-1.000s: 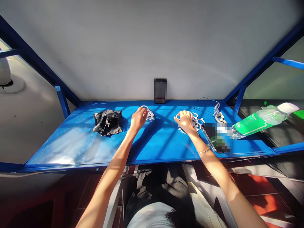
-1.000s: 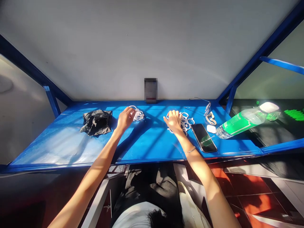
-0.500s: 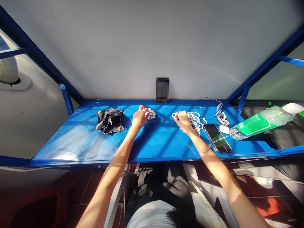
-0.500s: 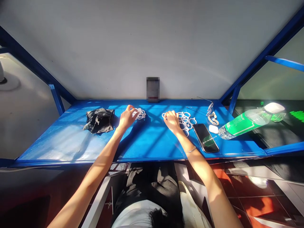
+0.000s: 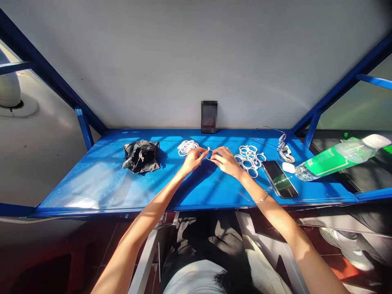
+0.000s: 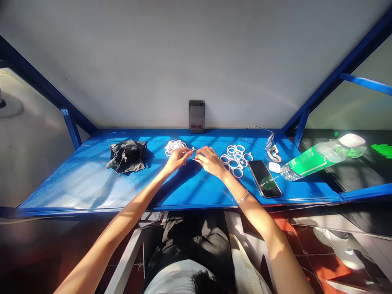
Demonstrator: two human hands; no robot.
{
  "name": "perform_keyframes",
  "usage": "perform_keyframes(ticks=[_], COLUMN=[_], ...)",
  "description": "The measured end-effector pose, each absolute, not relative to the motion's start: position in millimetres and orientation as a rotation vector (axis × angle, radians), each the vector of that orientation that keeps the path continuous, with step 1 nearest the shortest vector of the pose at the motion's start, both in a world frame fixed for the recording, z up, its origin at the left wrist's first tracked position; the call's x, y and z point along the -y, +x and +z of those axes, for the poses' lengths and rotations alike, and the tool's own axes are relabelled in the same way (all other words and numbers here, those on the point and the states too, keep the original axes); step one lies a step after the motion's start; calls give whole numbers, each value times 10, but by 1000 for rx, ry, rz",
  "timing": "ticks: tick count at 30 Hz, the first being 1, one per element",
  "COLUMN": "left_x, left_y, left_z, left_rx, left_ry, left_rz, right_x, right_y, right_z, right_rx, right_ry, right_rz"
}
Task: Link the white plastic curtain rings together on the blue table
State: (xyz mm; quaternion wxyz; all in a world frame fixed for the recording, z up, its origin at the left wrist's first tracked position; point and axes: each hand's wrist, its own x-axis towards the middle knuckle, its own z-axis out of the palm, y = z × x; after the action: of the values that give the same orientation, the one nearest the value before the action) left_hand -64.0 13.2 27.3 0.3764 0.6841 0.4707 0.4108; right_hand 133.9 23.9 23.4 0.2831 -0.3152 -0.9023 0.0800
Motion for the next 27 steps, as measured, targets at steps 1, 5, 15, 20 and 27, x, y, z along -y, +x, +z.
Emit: perform_keyframes(ticks=[1,5,15,20,27], left_x=[-130,-127,-86,-49,-40], left_y=[-629,-620,-569,-533,-464], left_z=[270,285,273,259,218], left_rx=[-1177,-1066,-874,-773,-554], left_ry=[1687,1494,1444,1302,1167], left_rz=[1047,1019,888,838,861], right_x=[-232,-201,-222,-221,-194], right_y=[1331,1306,1264,1269,1267], right_z=[224,215,219,252,268], right_rx=[2419,2273,1824,1699,1473], right_ry=[-837,-867,-944,-822,-634], right_rz=[226,301,1233,1618,1906])
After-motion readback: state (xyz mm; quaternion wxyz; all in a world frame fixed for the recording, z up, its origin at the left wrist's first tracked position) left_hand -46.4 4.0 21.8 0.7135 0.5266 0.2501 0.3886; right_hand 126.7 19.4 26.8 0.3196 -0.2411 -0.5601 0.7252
